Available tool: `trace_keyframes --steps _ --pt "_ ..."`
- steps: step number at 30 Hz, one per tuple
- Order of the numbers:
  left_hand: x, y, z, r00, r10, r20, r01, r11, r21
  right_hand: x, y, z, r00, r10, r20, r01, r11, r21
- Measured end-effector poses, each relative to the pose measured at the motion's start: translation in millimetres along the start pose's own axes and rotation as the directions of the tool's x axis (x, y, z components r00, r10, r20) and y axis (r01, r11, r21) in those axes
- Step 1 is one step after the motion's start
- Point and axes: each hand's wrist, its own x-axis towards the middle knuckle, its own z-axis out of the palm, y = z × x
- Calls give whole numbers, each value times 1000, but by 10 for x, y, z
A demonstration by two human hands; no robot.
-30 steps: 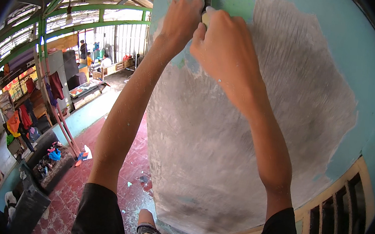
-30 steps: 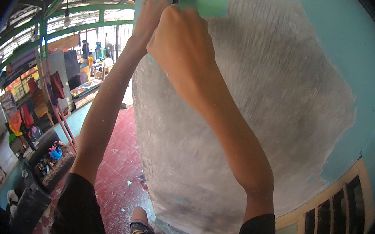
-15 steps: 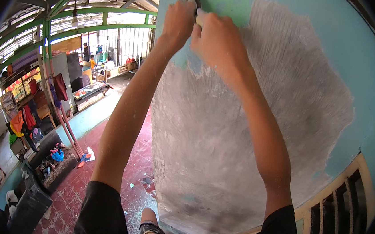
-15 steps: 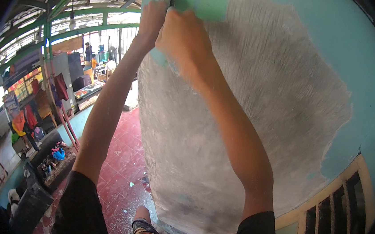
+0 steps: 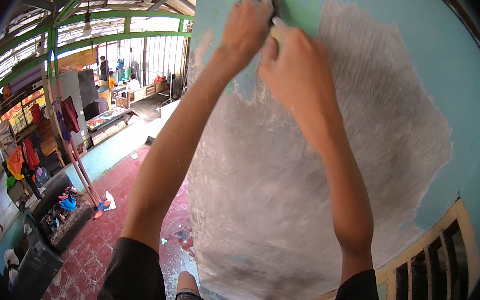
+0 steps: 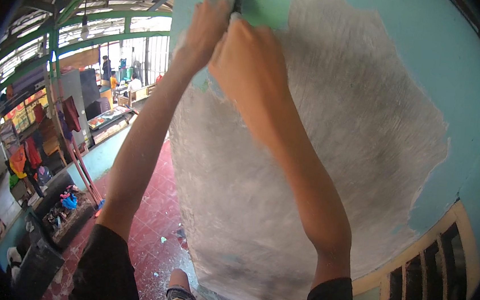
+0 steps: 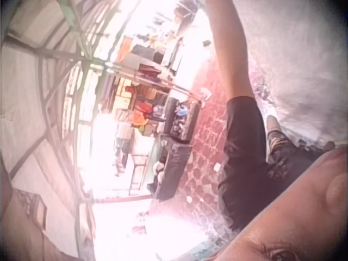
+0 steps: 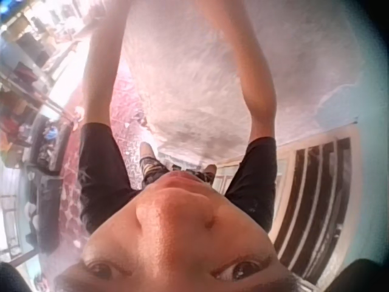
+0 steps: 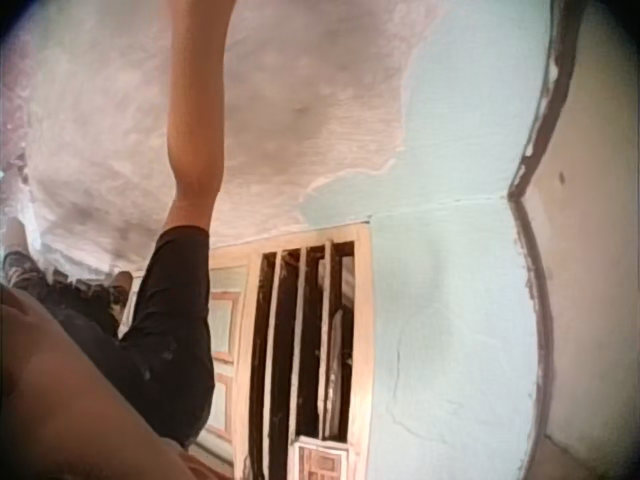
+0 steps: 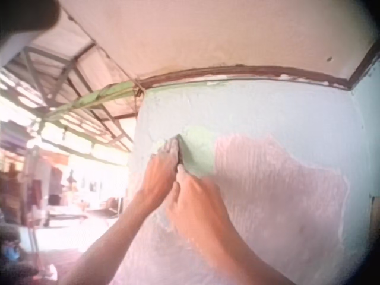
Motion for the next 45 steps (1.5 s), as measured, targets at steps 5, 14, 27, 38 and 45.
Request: trace_keyframes --steps 5,14,27,38,45 --pt "143 -294 -110 997 -20 76 28 993 -113 151 -34 147 997 -64 -37 64 998 -6" --pt "-275 77 -348 980 -35 193 44 998 -45 -259 -126 -9 998 41 47 -38 998 -53" --pt "149 141 -60 997 55 61 -48 992 -113 -37 71 -217 991 -49 -121 40 996 -74" --pt "180 81 -145 992 106 66 -90 974 -206 20 -149 -350 999 3 -54 -11 988 -153" --pt "290 20 -9 995 96 -39 -99 989 -109 157 -17 -293 994 -46 -94 28 982 -185"
